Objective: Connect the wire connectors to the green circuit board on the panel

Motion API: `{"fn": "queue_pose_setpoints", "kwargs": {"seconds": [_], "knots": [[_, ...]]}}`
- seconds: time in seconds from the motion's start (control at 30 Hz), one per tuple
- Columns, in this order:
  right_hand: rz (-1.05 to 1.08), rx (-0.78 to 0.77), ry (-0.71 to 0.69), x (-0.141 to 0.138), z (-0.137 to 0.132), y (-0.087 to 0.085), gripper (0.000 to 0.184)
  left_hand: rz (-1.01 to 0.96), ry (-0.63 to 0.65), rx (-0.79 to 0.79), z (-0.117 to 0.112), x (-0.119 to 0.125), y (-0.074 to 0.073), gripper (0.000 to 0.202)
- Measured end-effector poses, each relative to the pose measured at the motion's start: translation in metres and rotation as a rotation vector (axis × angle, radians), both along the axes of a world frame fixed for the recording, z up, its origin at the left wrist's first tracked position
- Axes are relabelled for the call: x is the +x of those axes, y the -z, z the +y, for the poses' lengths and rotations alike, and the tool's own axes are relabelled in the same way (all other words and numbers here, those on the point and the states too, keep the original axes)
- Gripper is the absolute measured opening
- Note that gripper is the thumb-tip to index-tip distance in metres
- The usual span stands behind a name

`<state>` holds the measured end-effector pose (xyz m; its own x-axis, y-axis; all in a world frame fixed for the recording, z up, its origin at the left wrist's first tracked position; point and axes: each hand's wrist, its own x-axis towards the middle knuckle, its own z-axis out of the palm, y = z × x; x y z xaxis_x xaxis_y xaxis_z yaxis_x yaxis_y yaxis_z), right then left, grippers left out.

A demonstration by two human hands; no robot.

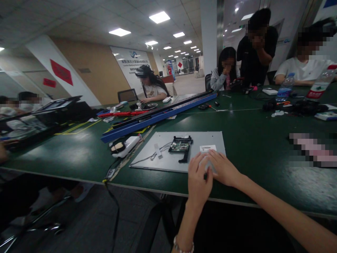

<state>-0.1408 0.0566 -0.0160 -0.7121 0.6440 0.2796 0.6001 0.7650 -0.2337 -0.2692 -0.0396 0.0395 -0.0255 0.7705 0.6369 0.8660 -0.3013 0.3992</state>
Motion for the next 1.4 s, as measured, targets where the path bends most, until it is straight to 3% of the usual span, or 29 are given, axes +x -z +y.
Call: {"fn": "queue_pose_setpoints", "kwargs": {"seconds": [0.1,0.2,0.27,0.43,0.67,0.83,1.0,1.1,1.17,1.3,1.4], "knots": [[0.036,-0.038,0.031,0.001,-0.003,-0.006,0.072,0.113,-0.14,-0.05,0.016,-0.048,-0.007,0.041],[0.027,-0.07,0.026,0.001,-0.003,-0.009,0.074,0.255,-0.196,-0.256,0.033,-0.092,-0.001,0.063],[0.012,-0.087,0.025,0.001,-0.003,-0.01,0.076,0.306,-0.196,-0.387,0.044,-0.112,0.006,0.067],[-0.011,-0.112,0.031,0.001,-0.004,-0.014,0.077,0.384,-0.128,-0.494,0.075,-0.139,0.011,0.067],[-0.021,-0.15,0.035,0.001,-0.007,-0.024,0.078,0.449,-0.225,-0.472,0.119,-0.162,0.008,0.068],[-0.023,-0.167,0.038,0.001,-0.008,-0.027,0.079,0.447,-0.236,-0.5,0.118,-0.164,0.008,0.07],[-0.027,-0.184,0.037,0.002,-0.007,-0.027,0.079,0.455,-0.336,-0.465,0.104,-0.171,-0.007,0.063],[-0.031,-0.183,0.038,0.002,-0.007,-0.027,0.078,0.539,-0.521,-0.389,0.096,-0.188,-0.017,0.048],[-0.037,-0.177,0.04,0.002,-0.007,-0.027,0.078,0.592,-0.605,-0.45,0.091,-0.202,-0.019,0.037],[-0.041,-0.173,0.037,0.002,-0.009,-0.028,0.077,0.614,-0.644,-0.634,0.088,-0.226,-0.014,0.033],[-0.039,-0.169,0.04,0.002,-0.008,-0.027,0.078,0.622,-0.611,-0.582,0.093,-0.24,-0.016,0.034]]}}
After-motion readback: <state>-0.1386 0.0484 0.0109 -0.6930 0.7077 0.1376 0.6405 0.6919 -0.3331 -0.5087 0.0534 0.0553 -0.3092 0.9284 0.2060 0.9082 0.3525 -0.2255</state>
